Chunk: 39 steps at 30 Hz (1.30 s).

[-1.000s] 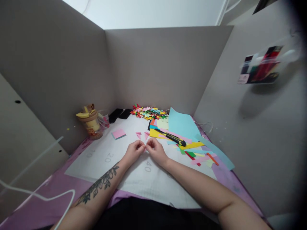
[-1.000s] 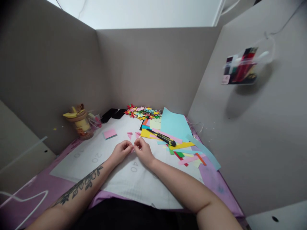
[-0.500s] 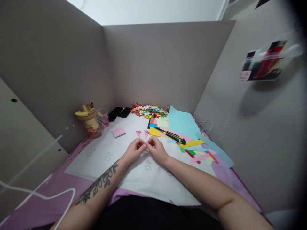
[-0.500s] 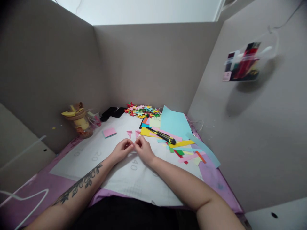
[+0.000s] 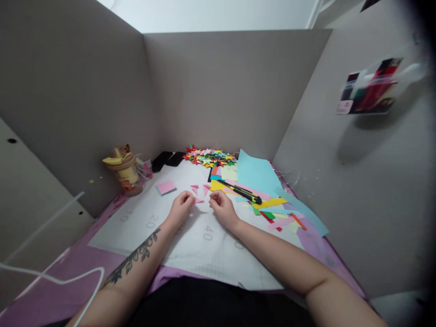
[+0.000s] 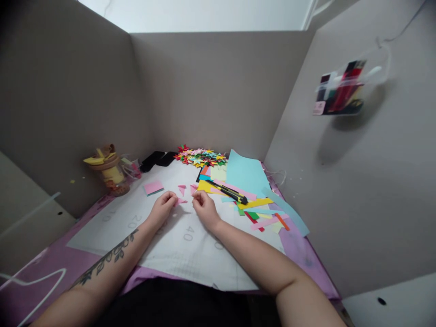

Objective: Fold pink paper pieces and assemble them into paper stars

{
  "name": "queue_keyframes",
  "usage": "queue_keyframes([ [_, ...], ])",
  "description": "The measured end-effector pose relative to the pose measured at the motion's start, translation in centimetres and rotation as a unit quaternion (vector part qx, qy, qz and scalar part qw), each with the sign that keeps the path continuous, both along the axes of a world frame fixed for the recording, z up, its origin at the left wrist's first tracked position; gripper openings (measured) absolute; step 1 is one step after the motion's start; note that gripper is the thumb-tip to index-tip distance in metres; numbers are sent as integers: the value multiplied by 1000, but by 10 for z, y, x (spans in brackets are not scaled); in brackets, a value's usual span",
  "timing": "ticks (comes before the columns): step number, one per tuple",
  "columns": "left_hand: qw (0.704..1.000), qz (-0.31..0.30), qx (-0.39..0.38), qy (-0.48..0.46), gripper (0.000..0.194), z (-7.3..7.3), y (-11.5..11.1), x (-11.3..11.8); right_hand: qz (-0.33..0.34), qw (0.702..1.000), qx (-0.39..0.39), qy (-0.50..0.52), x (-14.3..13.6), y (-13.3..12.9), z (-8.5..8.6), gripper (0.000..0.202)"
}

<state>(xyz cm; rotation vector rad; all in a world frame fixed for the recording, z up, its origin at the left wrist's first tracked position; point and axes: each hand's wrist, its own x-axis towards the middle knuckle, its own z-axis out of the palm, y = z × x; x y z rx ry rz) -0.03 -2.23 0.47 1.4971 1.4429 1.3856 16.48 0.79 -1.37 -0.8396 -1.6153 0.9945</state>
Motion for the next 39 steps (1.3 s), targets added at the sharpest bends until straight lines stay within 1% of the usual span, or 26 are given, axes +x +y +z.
queue_keyframes([
  [2,1000,-13,0,28,14,0,-1,3,-1,1000,20,-15,-1,-2,2,16],
  [6,994,-43,24,93,13,-1,-4,9,26,998,34,-47,-6,-7,2,19],
  [11,986,-62,49,147,17,-4,-3,10,22,998,36,-54,-8,-5,2,19],
  [14,984,-35,52,166,19,-4,-1,6,26,998,37,-52,-7,-3,3,20],
  [17,984,17,57,168,20,-5,1,1,12,999,22,-34,-5,0,2,21],
  [19,983,34,69,168,21,-6,2,0,-3,1000,6,-14,-5,2,2,22],
  [21,981,25,80,173,20,-7,1,1,-11,1000,3,-5,-4,2,1,22],
  [25,973,-27,76,215,19,-8,-2,7,0,1000,23,-11,-4,0,2,21],
  [27,969,-33,73,234,21,-8,-2,8,2,1000,25,-9,-4,-1,3,21],
  [31,968,-19,75,240,21,-8,0,6,-13,1000,7,11,-5,0,5,21],
  [35,968,-10,74,241,22,-10,2,1,-9,999,-1,31,-5,3,4,21],
  [39,970,58,85,221,24,-12,5,-4,-40,998,5,40,-2,9,1,19],
])
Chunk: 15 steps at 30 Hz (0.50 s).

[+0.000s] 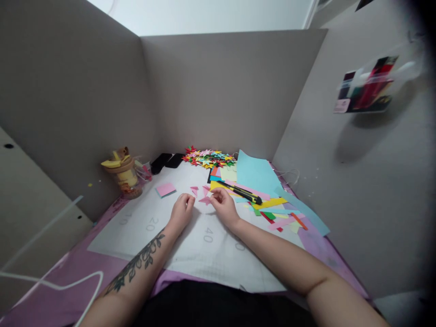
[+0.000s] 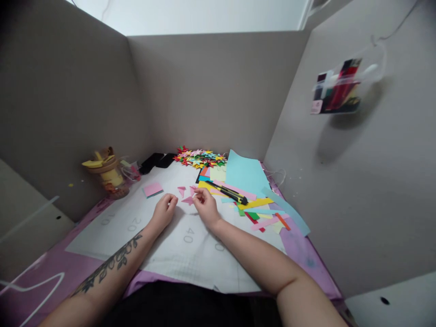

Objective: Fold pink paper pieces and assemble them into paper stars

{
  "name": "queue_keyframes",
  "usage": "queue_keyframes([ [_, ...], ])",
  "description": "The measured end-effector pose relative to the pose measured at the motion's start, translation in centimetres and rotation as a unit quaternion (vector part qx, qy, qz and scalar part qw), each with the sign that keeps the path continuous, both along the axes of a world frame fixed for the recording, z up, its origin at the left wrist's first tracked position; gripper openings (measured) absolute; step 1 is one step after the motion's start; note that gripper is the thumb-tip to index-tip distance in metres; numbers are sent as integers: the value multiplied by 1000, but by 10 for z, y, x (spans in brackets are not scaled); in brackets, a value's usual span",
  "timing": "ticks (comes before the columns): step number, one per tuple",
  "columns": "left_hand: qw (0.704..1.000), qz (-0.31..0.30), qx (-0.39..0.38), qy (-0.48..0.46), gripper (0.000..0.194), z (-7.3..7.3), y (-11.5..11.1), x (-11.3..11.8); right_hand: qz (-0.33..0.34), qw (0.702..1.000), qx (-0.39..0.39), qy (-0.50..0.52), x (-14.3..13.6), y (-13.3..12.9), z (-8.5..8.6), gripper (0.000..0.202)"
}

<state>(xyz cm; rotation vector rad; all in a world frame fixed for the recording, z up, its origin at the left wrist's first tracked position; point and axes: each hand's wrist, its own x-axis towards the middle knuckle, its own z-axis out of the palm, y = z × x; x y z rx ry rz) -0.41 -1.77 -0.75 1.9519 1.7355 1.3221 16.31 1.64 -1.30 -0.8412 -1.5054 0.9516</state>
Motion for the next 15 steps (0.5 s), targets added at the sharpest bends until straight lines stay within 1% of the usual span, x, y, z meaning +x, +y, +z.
queue_keyframes([
  [2,1000,8,9,-24,22,0,0,-1,-10,1000,6,-8,2,1,-1,19],
  [5,998,-47,5,-41,17,3,-4,4,0,999,24,-32,2,-3,1,18],
  [6,997,-66,2,-38,16,4,-6,6,6,999,31,-39,2,-6,2,17],
  [8,996,-86,4,-26,16,6,-10,10,15,997,47,-54,1,-11,5,15],
  [11,995,-94,20,-7,18,8,-14,13,27,992,76,-93,0,-16,6,14],
  [15,993,-107,40,24,13,7,-14,12,30,979,114,-164,-1,-16,6,6],
])
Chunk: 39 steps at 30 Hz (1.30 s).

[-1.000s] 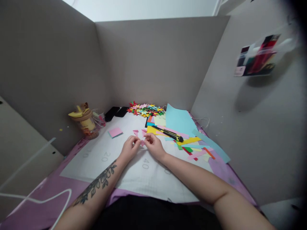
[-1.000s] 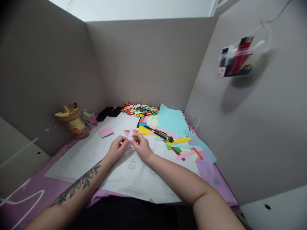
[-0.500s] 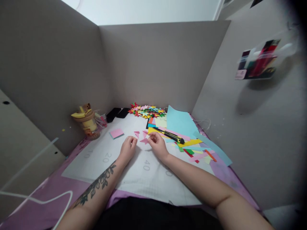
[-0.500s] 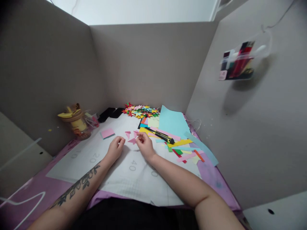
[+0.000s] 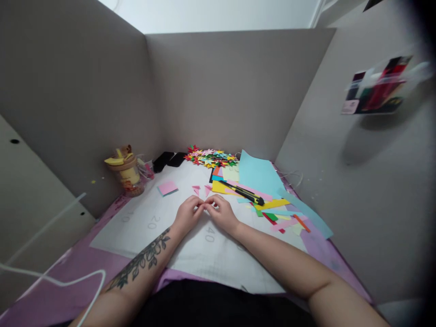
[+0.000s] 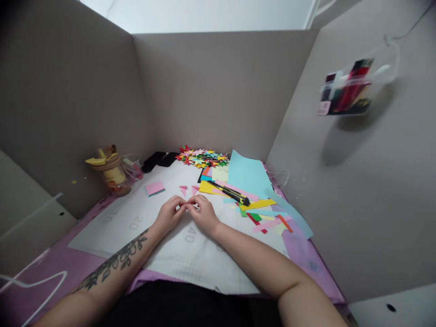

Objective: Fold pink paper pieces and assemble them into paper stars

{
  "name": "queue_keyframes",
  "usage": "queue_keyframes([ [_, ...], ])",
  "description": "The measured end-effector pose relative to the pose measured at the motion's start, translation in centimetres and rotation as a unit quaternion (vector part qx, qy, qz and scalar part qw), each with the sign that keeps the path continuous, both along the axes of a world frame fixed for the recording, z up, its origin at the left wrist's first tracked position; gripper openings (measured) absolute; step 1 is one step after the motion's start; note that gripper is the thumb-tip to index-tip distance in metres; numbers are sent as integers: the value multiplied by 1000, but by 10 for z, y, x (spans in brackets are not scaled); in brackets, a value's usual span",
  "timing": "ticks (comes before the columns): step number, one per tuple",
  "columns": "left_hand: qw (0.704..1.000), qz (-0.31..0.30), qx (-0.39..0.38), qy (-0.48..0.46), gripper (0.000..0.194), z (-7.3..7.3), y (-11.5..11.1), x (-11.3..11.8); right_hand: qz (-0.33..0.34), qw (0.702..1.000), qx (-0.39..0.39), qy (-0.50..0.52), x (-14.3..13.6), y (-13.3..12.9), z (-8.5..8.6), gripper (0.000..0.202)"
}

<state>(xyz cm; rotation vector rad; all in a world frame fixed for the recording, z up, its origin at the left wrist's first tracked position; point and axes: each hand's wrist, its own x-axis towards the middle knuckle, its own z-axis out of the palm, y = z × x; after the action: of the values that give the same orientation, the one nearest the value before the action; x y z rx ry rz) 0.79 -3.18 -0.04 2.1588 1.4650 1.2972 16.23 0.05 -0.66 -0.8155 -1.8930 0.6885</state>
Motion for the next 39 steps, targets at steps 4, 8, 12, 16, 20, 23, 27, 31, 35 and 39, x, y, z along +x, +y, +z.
queue_keyframes([
  [4,1000,-2,-5,11,14,0,1,-1,-6,1000,1,-29,1,1,4,13],
  [8,1000,7,-16,-19,14,1,2,-2,1,998,-57,2,2,3,7,15],
  [12,996,48,-31,-62,14,4,3,-3,-2,993,-108,56,1,9,4,15],
  [16,992,61,-55,-96,12,6,2,0,0,985,-144,99,1,12,1,17],
  [20,991,10,-103,-82,15,4,3,5,25,981,-162,106,0,8,2,17],
  [23,984,7,-140,-111,19,2,4,6,34,981,-170,90,-2,4,3,18],
  [27,975,18,-151,-161,21,3,6,2,34,982,-183,43,-4,1,1,22],
  [31,962,57,-137,-228,24,4,11,-8,35,978,-202,34,-2,3,-2,19],
  [35,970,92,-106,-197,24,4,14,-15,9,979,-193,60,3,6,-1,16],
  [39,992,36,-90,-85,17,0,8,-6,14,986,-143,91,2,4,3,20],
])
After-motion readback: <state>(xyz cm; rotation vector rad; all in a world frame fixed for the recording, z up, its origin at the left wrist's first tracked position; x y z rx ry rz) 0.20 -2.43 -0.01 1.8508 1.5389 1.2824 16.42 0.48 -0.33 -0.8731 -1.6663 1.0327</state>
